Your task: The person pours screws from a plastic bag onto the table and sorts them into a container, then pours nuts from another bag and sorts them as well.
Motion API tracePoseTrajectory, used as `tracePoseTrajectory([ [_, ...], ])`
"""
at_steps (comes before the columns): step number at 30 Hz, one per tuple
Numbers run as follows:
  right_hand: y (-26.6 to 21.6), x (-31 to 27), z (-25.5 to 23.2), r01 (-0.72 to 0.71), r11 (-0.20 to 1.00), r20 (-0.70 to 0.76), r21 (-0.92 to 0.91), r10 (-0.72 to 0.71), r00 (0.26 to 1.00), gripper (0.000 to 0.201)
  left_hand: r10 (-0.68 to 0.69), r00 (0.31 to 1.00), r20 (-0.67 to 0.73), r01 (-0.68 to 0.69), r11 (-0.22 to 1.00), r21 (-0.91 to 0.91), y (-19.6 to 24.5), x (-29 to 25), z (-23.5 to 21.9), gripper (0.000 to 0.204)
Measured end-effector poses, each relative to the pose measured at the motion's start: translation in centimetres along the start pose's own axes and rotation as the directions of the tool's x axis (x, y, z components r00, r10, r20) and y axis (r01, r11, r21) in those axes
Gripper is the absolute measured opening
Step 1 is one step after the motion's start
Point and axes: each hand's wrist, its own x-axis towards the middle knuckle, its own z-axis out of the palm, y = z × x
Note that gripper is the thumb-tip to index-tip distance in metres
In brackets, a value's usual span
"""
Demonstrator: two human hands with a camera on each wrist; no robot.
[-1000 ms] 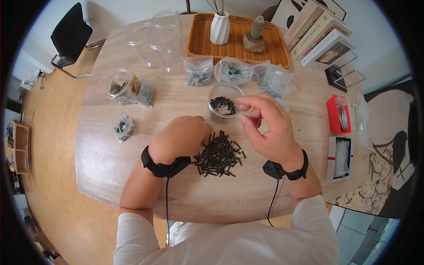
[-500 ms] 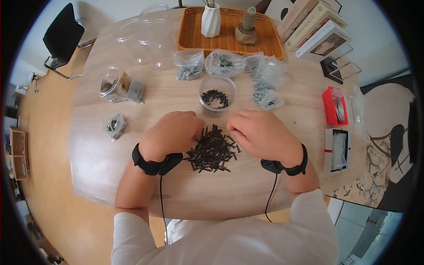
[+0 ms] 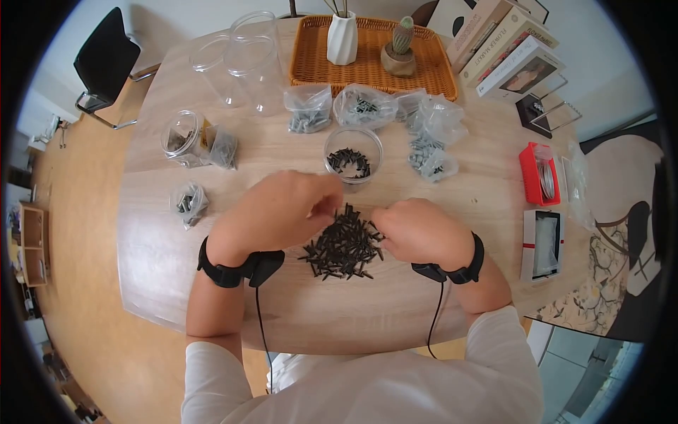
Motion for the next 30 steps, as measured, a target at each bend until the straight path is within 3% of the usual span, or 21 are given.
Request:
tracePoseTrajectory([
  [2, -0.1, 0.1, 0.0, 0.007, 1.0, 0.021, -0.013, -0.007, 1.0, 0.025, 0.047, 0.94, -0.339, -0.17, 0.924, -0.343, 1.0, 0.2, -0.1, 0.02],
  [3, -0.2, 0.1, -0.1, 0.008, 1.0, 0.02, -0.015, -0.008, 1.0, 0.025, 0.048, 0.939, -0.341, -0.171, 0.924, -0.342, 1.2, 0.4, 0.2, 0.02],
  [5, -0.4, 0.1, -0.4, -0.008, 1.0, 0.022, 0.01, 0.008, 1.0, 0.029, 0.081, 0.79, -0.607, -0.325, 0.895, -0.304, 1.3, 0.8, 0.7, 0.025],
  [6, -0.4, 0.2, -0.5, -0.007, 1.0, 0.021, 0.009, 0.007, 1.0, 0.029, 0.081, 0.79, -0.608, -0.325, 0.896, -0.303, 1.2, 0.9, 0.7, 0.025],
  [8, -0.4, 0.1, -0.4, -0.002, 1.0, 0.003, 0.018, 0.002, 1.0, 0.029, 0.097, 0.708, -0.7, -0.323, 0.925, -0.198, 1.0, 1.0, 0.7, 0.034],
  [12, -0.3, 0.1, -0.4, 0.014, 1.0, -0.016, 0.018, -0.014, 1.0, 0.028, 0.094, 0.686, -0.722, -0.31, 0.935, -0.173, 0.7, 1.6, 0.9, 0.046],
  [14, -0.4, 0.1, -0.5, -0.008, 1.0, 0.009, 0.018, 0.008, 1.0, 0.028, 0.043, 0.563, -0.825, -0.298, 0.942, -0.154, 1.0, 2.1, 1.2, 0.045],
  [15, -0.3, 0.1, -0.4, -0.009, 1.0, 0.01, 0.019, 0.009, 1.0, 0.028, 0.042, 0.564, -0.825, -0.297, 0.942, -0.155, 0.8, 2.2, 1.2, 0.045],
  [17, 0.0, 0.0, 0.0, 0.019, 1.0, -0.018, 0.019, -0.019, 1.0, 0.028, 0.007, 0.488, -0.873, -0.354, 0.916, -0.19, 0.2, 2.0, 1.1, 0.047],
  [19, 0.0, 0.0, 0.0, 0.014, 1.0, -0.018, 0.019, -0.014, 1.0, 0.029, 0.021, 0.51, -0.86, -0.345, 0.921, -0.182, -0.1, 1.3, 0.6, 0.04],
  [21, 0.0, 0.1, 0.1, 0.011, 1.0, -0.014, 0.021, -0.011, 1.0, 0.029, 0.012, 0.622, -0.783, -0.245, 0.953, -0.179, 0.2, 0.6, -0.1, 0.023],
  [22, -0.1, 0.1, 0.1, 0.01, 1.0, -0.012, 0.015, -0.01, 1.0, 0.03, 0.011, 0.623, -0.782, -0.244, 0.953, -0.181, 0.2, 0.2, -0.4, 0.023],
  [24, -0.1, 0.1, 0.0, 0.007, 1.0, -0.013, 0.006, -0.007, 1.0, 0.03, 0.008, 0.896, -0.443, -0.091, 0.982, -0.166, 0.1, -0.4, -1.0, 0.011],
  [25, -0.2, 0.2, -0.1, -0.006, 1.0, 0.009, 0.005, 0.006, 1.0, 0.031, 0.011, 0.896, -0.445, -0.093, 0.982, -0.164, -0.2, -0.5, -0.9, 0.011],
  [27, -0.2, 0.2, 0.0, -0.019, 1.0, 0.032, 0.004, 0.019, 0.999, 0.031, 0.115, 0.973, -0.198, -0.102, 0.992, 0.078, -1.3, -0.4, 0.1, 0.01],
  [30, -0.1, 0.2, 0.1, -0.009, 0.999, 0.014, 0.037, 0.008, 1.0, 0.028, 0.108, 0.981, -0.159, -0.09, 0.989, 0.114, -1.9, 0.4, 1.9, 0.014],
])
